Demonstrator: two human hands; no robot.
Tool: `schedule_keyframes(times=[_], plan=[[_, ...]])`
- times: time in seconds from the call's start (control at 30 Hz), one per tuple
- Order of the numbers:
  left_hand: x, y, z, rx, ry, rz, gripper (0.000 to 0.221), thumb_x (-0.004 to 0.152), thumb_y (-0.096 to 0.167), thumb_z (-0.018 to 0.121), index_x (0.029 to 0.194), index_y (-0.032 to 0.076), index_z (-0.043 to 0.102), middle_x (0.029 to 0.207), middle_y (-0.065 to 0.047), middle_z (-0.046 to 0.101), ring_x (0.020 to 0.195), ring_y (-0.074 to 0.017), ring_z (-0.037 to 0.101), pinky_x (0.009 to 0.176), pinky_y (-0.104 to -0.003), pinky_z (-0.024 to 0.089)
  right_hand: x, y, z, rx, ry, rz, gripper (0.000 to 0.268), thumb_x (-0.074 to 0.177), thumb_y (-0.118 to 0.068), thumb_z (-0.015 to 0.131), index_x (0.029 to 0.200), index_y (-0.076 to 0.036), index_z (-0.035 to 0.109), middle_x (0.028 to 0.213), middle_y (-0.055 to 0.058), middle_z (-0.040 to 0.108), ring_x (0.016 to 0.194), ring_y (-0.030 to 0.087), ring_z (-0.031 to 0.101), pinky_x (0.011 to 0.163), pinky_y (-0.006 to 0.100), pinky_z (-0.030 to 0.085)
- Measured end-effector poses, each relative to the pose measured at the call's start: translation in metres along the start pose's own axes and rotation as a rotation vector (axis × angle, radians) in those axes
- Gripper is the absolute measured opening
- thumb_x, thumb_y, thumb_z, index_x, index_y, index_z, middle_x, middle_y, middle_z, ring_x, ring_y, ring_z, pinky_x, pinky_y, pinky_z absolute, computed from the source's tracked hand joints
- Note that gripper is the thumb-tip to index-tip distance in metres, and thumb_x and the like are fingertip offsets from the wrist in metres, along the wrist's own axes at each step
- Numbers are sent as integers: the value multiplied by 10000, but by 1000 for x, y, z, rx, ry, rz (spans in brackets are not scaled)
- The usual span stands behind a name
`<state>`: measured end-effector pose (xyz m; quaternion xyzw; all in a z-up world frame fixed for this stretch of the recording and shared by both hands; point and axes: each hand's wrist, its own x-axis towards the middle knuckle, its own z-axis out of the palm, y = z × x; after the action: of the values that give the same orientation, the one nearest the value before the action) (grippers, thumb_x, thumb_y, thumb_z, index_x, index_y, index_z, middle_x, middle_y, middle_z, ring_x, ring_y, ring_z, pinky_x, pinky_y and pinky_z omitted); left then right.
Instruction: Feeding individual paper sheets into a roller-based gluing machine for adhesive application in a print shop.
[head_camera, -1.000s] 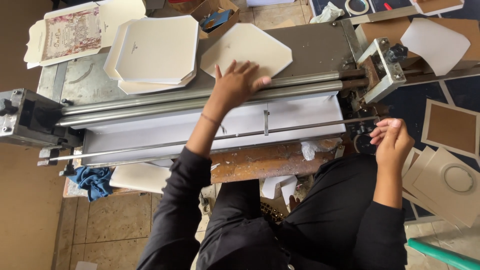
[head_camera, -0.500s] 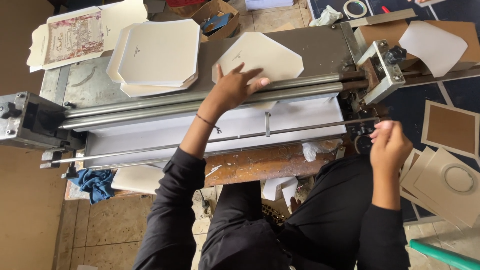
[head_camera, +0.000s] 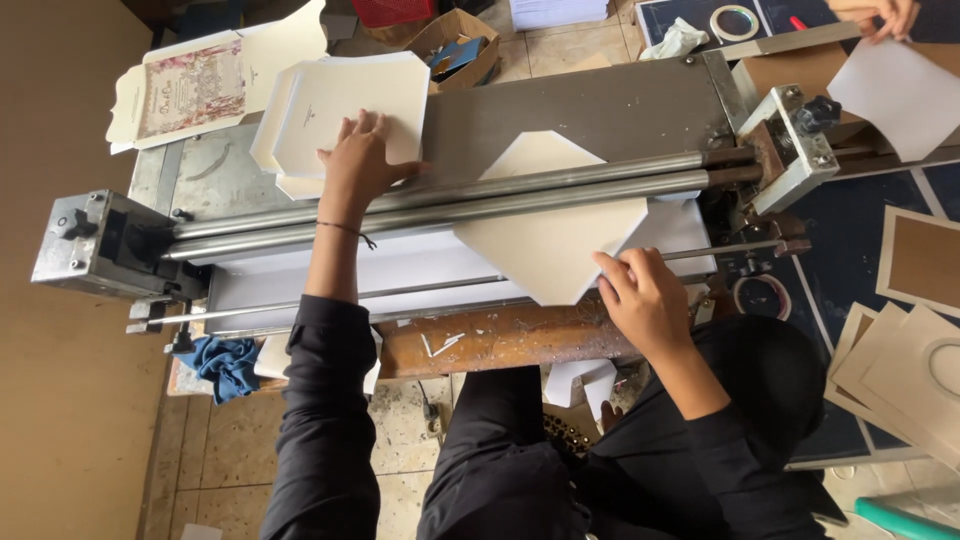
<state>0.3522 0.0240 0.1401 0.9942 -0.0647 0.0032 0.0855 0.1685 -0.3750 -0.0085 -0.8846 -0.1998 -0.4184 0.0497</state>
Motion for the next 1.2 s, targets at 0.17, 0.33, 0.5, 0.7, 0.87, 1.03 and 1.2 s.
schedule_keyframes(times=[0.17, 0.33, 0.5, 0.7, 0.87, 1.03, 1.2], plan=[[41, -58, 43, -96, 77, 92, 824, 955, 709, 766, 1441, 44, 722, 1488, -259, 674, 1354, -547, 610, 1005, -773, 524, 19, -7, -38, 58, 14, -135, 130, 910, -59, 766, 988, -158, 737, 960, 22, 579, 853, 238, 635, 697, 354, 548], [98, -106, 102, -100, 233, -73, 546, 1021, 846, 650, 1149, 352, 846, 946, -41, 808, 941, -390, 791, 841, -548, 625, 36, -17, -102, 174, 37, -168, 139, 918, 26, 785, 983, -95, 765, 982, 57, 702, 912, 271, 718, 866, 365, 615], [58, -40, 80, 97, 401, 80, 389, 950, 433, 623, 1055, 92, 779, 824, -194, 771, 759, -468, 787, 680, -569, 630, 33, 2, -131, 223, 98, -13, 113, 954, 7, 804, 1000, -95, 820, 1019, 54, 787, 885, 273, 762, 862, 392, 641], [42, -30, 64, 11, 376, 65, 77, 694, 66, 499, 768, 49, 513, 742, -171, 591, 591, -457, 498, 520, -512, 401, -18, 62, -145, 410, 186, 471, 158, 1148, 54, 836, 1120, 154, 716, 1055, 288, 759, 913, 367, 752, 812, 429, 597], [12, -12, 52, 128, 569, 137, 239, 848, -165, 542, 927, 51, 609, 754, -128, 661, 503, -403, 603, 397, -455, 429, -66, 150, -126, 804, 500, 879, 199, 1239, 99, 766, 1222, 7, 590, 1032, 155, 601, 867, 348, 731, 825, 448, 688], [-57, 69, 69, 10, 660, 418, 700, 990, -163, 469, 1656, 54, 455, 1616, -230, 572, 1486, -394, 582, 1099, -473, 611, -69, 247, -108, 892, 757, 1194, 141, 1117, -184, 864, 1173, -115, 754, 1012, 17, 764, 938, 137, 790, 926, 280, 741], [-97, 130, 111, 55, 474, 501, 874, 975, -205, 488, 1728, 204, 317, 1735, -180, 398, 1608, -462, 351, 1360, -603, 324, -43, 349, -60, 851, 893, 1252, 366, 911, -351, 861, 1184, -106, 848, 1140, 53, 882, 1029, 192, 836, 984, 331, 730]])
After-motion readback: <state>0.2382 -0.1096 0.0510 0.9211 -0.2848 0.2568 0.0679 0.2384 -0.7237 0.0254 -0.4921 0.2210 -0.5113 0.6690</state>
